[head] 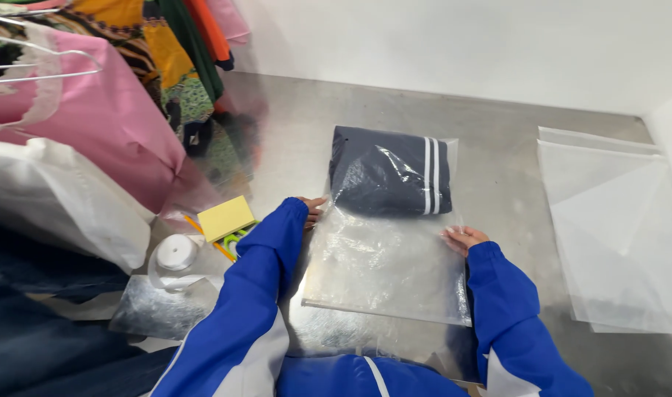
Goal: The person takes a pair of dark blue track pants from a clothing rack and places them on a metal table. They smooth out the fabric, fold the pants neatly into a compact rectangle, and then place the folded pants into a clear plastic bag.
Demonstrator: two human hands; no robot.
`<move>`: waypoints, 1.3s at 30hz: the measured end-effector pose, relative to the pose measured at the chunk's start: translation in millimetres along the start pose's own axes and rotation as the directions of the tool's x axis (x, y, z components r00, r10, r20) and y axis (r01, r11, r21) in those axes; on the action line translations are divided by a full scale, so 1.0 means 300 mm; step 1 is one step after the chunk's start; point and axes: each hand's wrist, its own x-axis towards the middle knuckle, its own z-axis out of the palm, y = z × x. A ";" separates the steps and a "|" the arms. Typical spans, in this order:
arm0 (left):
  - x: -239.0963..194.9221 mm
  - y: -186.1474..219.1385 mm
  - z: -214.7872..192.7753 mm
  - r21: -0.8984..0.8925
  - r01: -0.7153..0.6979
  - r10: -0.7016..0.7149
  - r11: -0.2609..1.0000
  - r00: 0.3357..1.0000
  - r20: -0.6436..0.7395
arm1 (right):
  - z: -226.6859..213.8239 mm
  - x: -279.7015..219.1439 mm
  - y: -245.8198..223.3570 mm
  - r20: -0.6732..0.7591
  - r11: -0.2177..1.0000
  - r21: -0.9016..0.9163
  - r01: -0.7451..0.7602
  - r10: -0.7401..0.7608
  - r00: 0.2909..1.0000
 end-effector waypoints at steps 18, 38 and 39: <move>-0.028 -0.061 0.020 -0.222 -0.391 0.379 0.893 0.920 -0.099 | 0.034 -0.041 -0.023 -0.092 0.998 -0.051 0.024 -0.028 0.995; 0.235 0.785 0.025 -0.237 -0.684 0.659 0.690 0.729 -0.184 | 0.019 0.264 -0.637 -0.083 0.929 0.149 0.340 -0.330 0.940; 0.227 0.746 0.027 -0.240 -0.717 0.675 0.655 0.698 -0.240 | -0.016 0.316 -0.570 -0.085 0.895 0.114 0.432 -0.424 0.901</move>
